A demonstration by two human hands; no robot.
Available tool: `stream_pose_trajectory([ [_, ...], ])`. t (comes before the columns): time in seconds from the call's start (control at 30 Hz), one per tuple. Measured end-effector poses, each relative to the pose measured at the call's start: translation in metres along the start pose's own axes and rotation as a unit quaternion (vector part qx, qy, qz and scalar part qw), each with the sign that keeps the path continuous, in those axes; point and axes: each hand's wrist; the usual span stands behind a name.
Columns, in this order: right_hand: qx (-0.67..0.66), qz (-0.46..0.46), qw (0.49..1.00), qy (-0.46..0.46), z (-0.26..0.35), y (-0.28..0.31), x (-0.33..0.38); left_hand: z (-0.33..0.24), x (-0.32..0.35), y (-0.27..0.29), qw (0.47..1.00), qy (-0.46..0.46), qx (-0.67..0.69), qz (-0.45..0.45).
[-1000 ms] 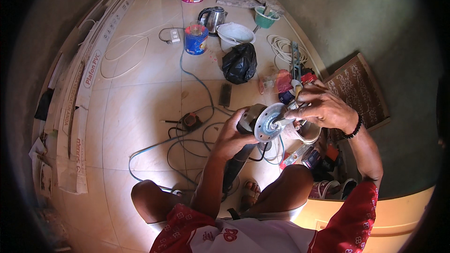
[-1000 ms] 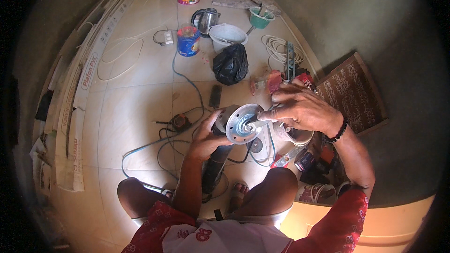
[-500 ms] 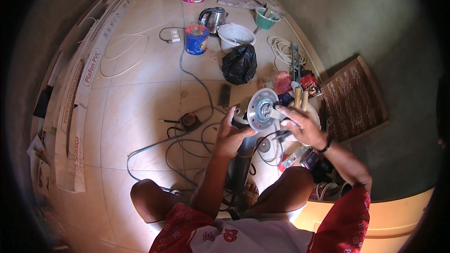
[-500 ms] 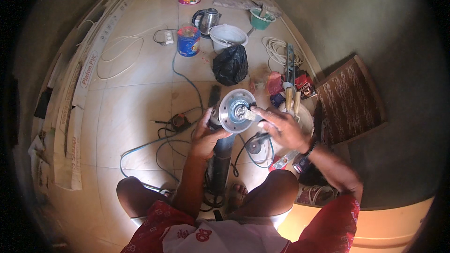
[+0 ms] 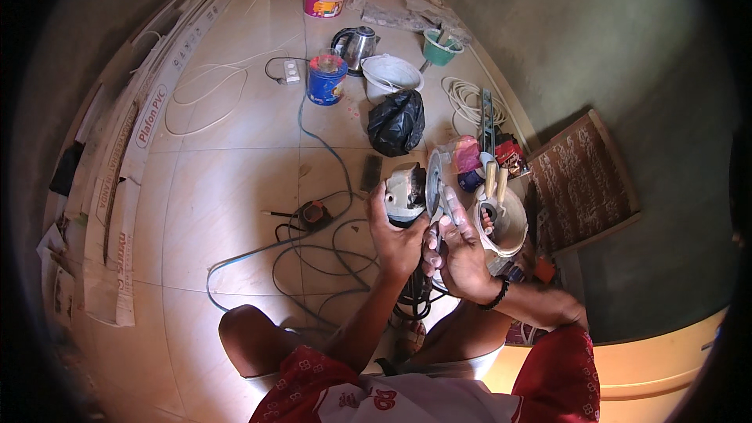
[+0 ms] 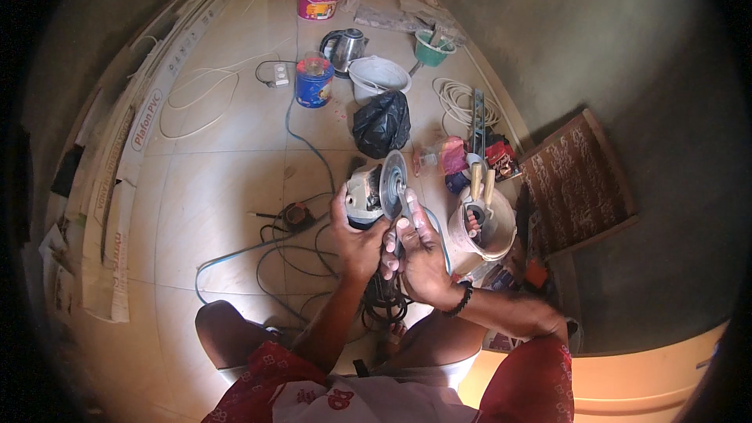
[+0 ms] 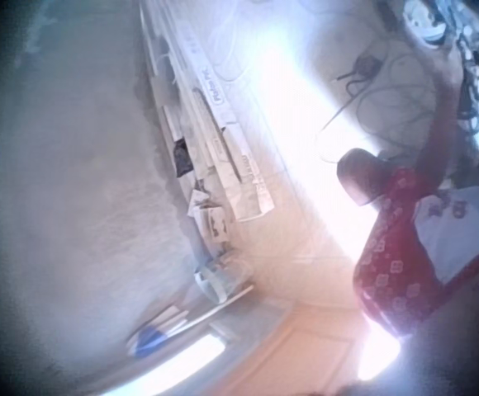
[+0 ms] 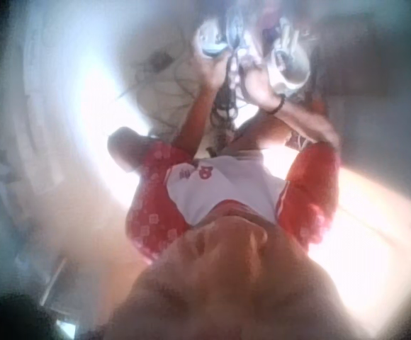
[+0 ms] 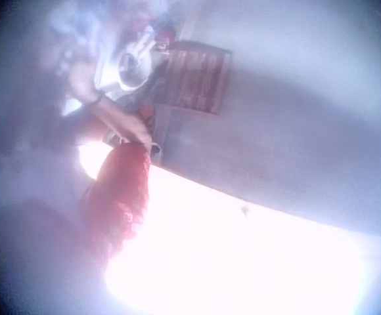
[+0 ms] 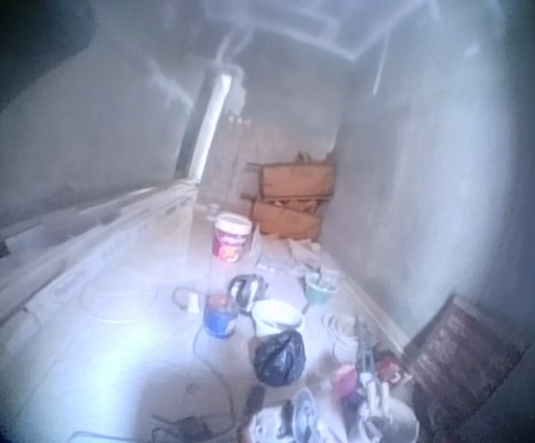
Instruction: The person moves a ladder, then sits on the floor to assemble an angle grinder by attaching a grinding disc and tightening it with a wrench. The person then walks around the construction site and returns to the grinder.
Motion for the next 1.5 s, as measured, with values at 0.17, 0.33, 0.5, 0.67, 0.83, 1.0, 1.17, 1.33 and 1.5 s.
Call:
stream_pose_trajectory([
  [0.17,-0.004,-0.006,1.0,-0.009,-0.005,-0.006,0.001,0.005,-0.008,0.01,0.999,-0.033,-0.001,0.005],
  [0.33,0.154,0.08,0.982,0.077,-0.025,0.02,-0.012,0.006,-0.013,0.018,0.995,0.04,0.072,0.056],
  [0.5,0.127,0.069,0.989,0.01,-0.018,0.006,-0.022,0.009,-0.019,0.019,0.99,0.072,0.116,0.026],
  [0.67,0.081,0.004,0.995,-0.051,-0.026,0.001,-0.028,0.051,-0.024,0.02,0.993,0.079,0.077,0.049],
  [0.83,0.047,-0.003,0.993,-0.113,-0.041,0.017,-0.035,0.055,-0.021,0.027,0.985,0.129,0.053,0.1],
  [1.0,0.066,0.023,0.994,-0.086,-0.043,0.014,-0.033,0.053,-0.019,0.032,0.983,0.151,-0.021,0.101],
  [1.17,0.006,-0.015,0.996,-0.092,-0.055,-0.006,-0.029,0.033,-0.03,0.051,0.959,0.236,-0.056,0.149],
  [1.33,-0.019,-0.063,0.988,-0.143,-0.055,-0.01,-0.041,0.08,-0.022,0.072,0.944,0.051,-0.258,0.202],
  [1.5,0.009,-0.11,0.982,-0.155,-0.065,-0.01,-0.055,0.094,-0.023,0.065,0.937,0.222,-0.084,0.255],
])
Point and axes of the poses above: each hand's wrist, its own x-axis away from the middle knuckle, its own y-axis out of the back of the hand, z = x × y, and after that the axes turned 10 degrees about y, right-handed
